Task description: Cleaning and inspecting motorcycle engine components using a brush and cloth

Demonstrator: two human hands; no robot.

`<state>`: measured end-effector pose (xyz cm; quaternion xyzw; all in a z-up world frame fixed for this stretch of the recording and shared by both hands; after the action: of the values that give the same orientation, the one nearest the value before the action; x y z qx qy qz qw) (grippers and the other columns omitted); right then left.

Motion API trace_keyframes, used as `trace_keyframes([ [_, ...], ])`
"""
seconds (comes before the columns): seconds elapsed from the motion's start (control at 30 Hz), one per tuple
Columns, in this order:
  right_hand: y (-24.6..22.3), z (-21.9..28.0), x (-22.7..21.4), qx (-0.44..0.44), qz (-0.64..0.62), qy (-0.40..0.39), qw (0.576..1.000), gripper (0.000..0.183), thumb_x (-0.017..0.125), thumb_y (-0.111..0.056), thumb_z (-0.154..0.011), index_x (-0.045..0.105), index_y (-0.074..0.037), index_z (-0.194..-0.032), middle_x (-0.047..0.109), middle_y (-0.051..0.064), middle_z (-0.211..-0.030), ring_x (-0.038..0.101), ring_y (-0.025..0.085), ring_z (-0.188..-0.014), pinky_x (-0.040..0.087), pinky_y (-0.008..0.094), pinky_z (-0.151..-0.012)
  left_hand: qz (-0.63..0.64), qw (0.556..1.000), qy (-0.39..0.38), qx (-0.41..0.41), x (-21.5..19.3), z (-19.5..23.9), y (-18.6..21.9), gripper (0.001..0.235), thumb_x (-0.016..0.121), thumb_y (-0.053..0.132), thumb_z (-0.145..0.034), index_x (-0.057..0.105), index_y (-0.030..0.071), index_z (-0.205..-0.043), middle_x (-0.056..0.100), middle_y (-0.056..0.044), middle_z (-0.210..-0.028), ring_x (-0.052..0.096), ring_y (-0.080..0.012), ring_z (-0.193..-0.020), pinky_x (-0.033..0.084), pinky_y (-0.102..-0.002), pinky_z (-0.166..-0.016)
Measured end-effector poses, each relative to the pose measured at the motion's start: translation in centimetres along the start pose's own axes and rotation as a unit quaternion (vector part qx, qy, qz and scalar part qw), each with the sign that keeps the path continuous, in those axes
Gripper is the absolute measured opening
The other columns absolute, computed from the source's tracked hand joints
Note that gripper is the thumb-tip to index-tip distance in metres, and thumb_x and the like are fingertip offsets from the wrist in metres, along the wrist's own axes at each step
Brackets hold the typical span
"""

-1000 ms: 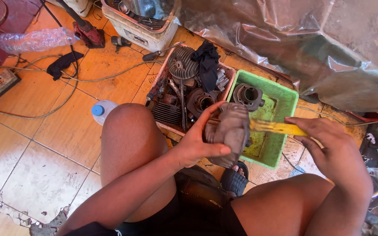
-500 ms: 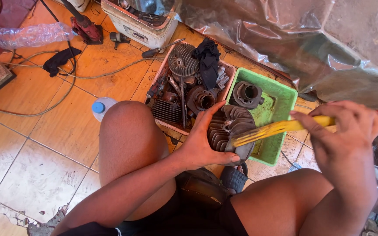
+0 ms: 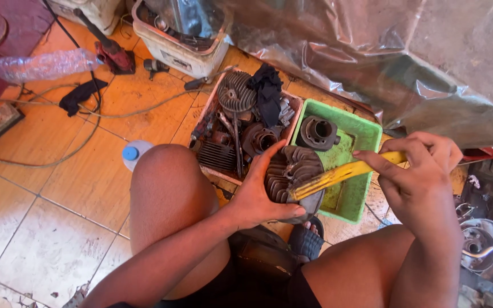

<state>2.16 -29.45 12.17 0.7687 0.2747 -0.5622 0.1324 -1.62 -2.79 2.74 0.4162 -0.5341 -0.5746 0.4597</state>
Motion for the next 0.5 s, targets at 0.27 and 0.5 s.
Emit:
trace_keyframes([
  [0.27,3.2,0.4,1.2,-0.011,0.028,0.028,0.999,0.03,0.074,-0.007,-0.105,0.079,-0.03,-0.125,0.065,0.004,-0.121,0.044,0.036,-0.117,0.029,0.05,-0.103,0.055,0.998,-0.006,0.006,-0.1,-0.1,0.1,0.114,0.086,0.046,-0.064,0.028,0.018,-0.158,0.035,-0.015,-0.158,0.043,-0.0263,-0.144,0.034,-0.043,-0.12],
  [0.5,3.5,0.1,2.1,-0.024,0.02,0.025,0.999,0.037,0.065,-0.005,-0.105,0.075,-0.033,-0.128,0.066,0.001,-0.12,0.047,0.034,-0.111,0.03,0.051,-0.1,0.007,1.0,0.009,0.002,-0.3,0.5,-0.1,0.124,0.086,0.051,-0.06,0.021,0.018,-0.16,0.038,-0.017,-0.149,0.043,-0.0289,-0.141,0.033,-0.045,-0.12],
])
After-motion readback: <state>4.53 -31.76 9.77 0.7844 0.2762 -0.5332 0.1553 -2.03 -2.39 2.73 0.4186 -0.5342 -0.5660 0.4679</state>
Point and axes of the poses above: each hand's wrist, its own z-axis away from the middle knuckle, its own x-axis out of the palm, y = z × x, the point moved 2 cm from there along -z, towards the middle knuckle
